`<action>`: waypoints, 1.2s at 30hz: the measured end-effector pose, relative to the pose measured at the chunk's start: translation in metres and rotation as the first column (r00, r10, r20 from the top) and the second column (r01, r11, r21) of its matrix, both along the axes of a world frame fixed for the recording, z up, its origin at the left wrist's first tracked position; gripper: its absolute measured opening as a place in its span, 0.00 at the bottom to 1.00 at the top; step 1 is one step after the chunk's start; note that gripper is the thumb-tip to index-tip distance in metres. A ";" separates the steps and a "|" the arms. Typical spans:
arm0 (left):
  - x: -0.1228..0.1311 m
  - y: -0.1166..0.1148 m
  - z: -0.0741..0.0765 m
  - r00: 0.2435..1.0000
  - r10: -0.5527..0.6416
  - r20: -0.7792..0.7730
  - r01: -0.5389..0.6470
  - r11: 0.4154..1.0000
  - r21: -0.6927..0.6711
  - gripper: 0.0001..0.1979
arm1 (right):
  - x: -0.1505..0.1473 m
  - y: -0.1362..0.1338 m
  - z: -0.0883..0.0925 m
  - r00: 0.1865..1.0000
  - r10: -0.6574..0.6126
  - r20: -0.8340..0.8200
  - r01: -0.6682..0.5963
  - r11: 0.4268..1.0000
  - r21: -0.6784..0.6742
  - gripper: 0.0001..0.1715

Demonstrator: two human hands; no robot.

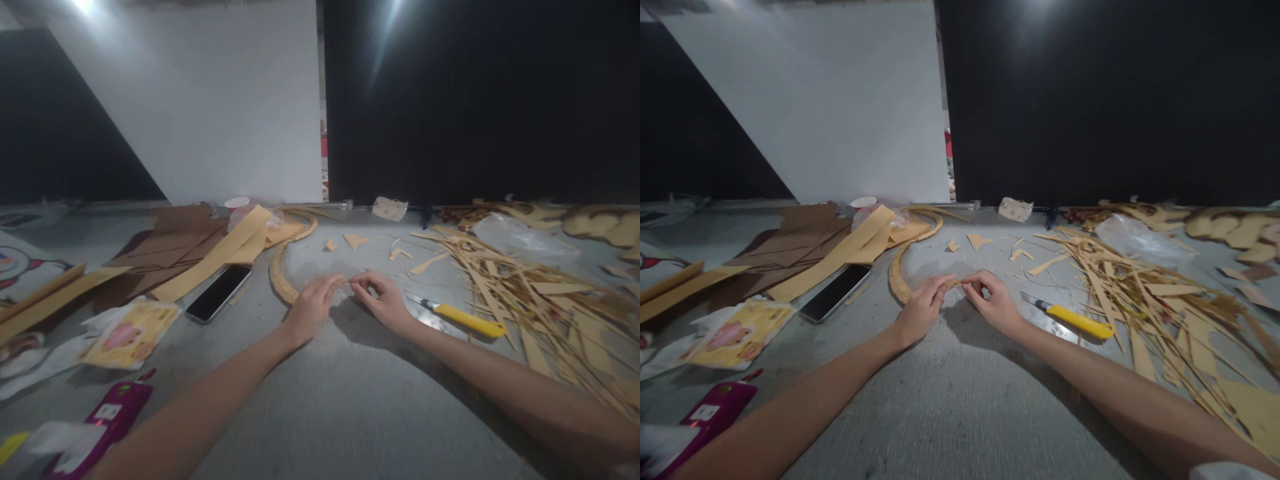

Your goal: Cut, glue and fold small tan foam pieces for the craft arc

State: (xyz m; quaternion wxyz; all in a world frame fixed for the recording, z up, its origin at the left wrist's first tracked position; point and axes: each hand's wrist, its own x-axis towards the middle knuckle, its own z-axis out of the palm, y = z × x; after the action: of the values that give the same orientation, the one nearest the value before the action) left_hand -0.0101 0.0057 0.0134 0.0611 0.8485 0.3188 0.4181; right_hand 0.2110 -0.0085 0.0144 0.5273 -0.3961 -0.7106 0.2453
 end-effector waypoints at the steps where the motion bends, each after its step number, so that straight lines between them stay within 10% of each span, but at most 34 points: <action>1: 0.000 0.000 0.000 1.000 -0.004 0.005 0.004 1.000 -0.013 0.16 | 0.000 0.000 0.000 1.000 0.007 0.001 -0.007 1.000 0.008 0.14; 15: 0.001 -0.001 0.002 0.982 -0.174 0.069 0.179 0.982 -0.063 0.13 | -0.003 0.003 -0.003 0.960 0.099 -0.261 -0.171 0.947 -0.272 0.19; 24: 0.001 -0.002 0.002 0.982 -0.176 0.069 0.181 0.981 -0.067 0.14 | 0.001 -0.004 0.002 0.995 0.090 -0.033 -0.087 0.994 0.071 0.09; 36: 0.002 -0.002 -0.001 0.991 -0.126 0.046 0.130 0.989 -0.077 0.15 | -0.004 -0.005 0.003 0.997 -0.036 0.067 0.026 0.989 0.146 0.16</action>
State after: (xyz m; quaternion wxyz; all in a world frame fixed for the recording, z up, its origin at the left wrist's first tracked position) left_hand -0.0082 0.0039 0.0125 0.1281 0.8553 0.2788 0.4176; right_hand 0.2070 -0.0138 0.0177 0.5333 -0.3760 -0.7382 0.1710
